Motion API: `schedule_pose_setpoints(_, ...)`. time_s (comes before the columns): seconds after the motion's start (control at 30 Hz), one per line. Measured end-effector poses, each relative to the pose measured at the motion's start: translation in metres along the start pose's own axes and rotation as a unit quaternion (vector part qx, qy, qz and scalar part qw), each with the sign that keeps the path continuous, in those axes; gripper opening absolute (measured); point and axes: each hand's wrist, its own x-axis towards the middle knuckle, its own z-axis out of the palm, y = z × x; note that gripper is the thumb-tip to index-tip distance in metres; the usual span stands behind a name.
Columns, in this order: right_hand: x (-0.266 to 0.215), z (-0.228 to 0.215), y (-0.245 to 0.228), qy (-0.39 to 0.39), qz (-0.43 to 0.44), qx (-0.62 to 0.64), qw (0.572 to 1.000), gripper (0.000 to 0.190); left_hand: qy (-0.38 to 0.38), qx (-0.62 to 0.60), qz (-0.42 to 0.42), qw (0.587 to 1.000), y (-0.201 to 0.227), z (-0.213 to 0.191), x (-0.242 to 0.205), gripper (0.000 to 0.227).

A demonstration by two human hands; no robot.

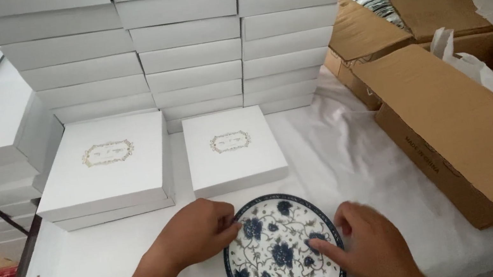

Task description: The person takes decorative plates from a cardboard box, wraps each one in tissue paper, and places it into a white box. The person then closes the box and stacks it with other boxes.

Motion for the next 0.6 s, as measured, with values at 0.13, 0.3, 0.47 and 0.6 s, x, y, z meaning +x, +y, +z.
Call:
schedule_pose_setpoints(0.13, 0.007, -0.006, 0.001, -0.112, 0.040, 0.062, 0.991, 0.039, 0.038, -0.011, 0.063, 0.997, -0.001, 0.001, -0.001, 0.038)
schedule_pose_setpoints(0.3, 0.015, -0.005, 0.005, -0.066, -0.031, 0.038, 0.997, 0.049, 0.157, -0.180, 0.133, 0.962, 0.009, -0.006, -0.007, 0.041)
schedule_pose_setpoints(0.47, 0.017, 0.003, 0.014, 0.018, -0.095, 0.055, 0.994, 0.043, 0.197, -0.249, 0.139, 0.938, 0.012, 0.006, -0.007, 0.041)
schedule_pose_setpoints(0.6, 0.013, -0.013, 0.012, 0.039, -0.079, 0.278, 0.957, 0.026, 0.251, -0.312, 0.159, 0.902, 0.011, 0.016, -0.005, 0.035)
